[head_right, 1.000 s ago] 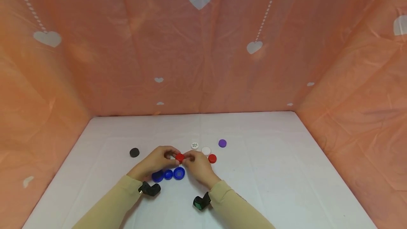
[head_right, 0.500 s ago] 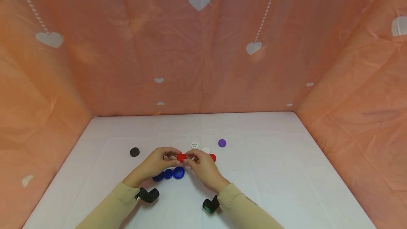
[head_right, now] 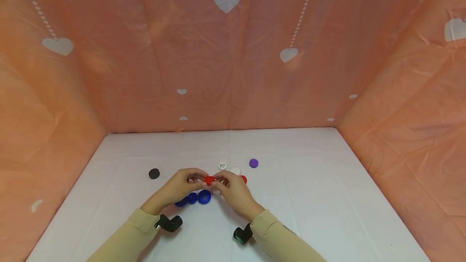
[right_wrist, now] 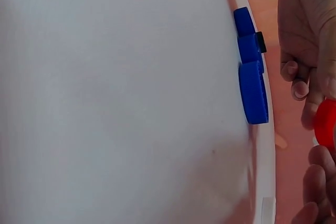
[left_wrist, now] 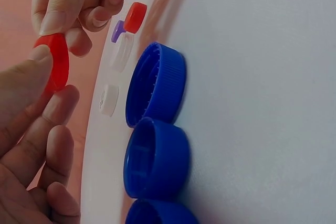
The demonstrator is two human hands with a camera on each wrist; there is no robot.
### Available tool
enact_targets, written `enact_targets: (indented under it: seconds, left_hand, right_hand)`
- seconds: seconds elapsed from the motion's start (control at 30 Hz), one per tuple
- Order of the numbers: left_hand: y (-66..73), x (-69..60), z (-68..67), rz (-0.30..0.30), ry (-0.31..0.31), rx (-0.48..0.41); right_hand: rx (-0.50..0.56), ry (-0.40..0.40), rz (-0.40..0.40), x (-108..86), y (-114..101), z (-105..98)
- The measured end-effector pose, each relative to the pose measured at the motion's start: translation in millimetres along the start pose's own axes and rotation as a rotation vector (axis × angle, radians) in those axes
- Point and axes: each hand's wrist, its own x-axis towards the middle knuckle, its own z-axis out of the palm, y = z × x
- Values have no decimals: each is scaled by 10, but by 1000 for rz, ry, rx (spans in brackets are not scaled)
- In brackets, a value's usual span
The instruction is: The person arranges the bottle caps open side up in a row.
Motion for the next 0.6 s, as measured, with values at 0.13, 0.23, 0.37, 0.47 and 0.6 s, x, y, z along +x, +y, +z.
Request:
enact_targets:
  seconds: [0.13,0.23,0.37,0.47,0.6]
  left_hand:
    - [6,-1,-1,9,-3,-10]
    - [9,3,-4,7,-3,-20]
    - [15,14,-3,-4,3,-27]
    - [16,20,-1,-16,3,-36]
    - [15,20,1,-20,1,-45]
  right_hand:
    - [-4,13,-3,-4,0,-1]
    - [-3,22,6,1,-3,0]
    - [1,35,19,7,-2,-1]
    - [2,49,13,11,-2,-5]
    - [-4,64,11,21,0,-13]
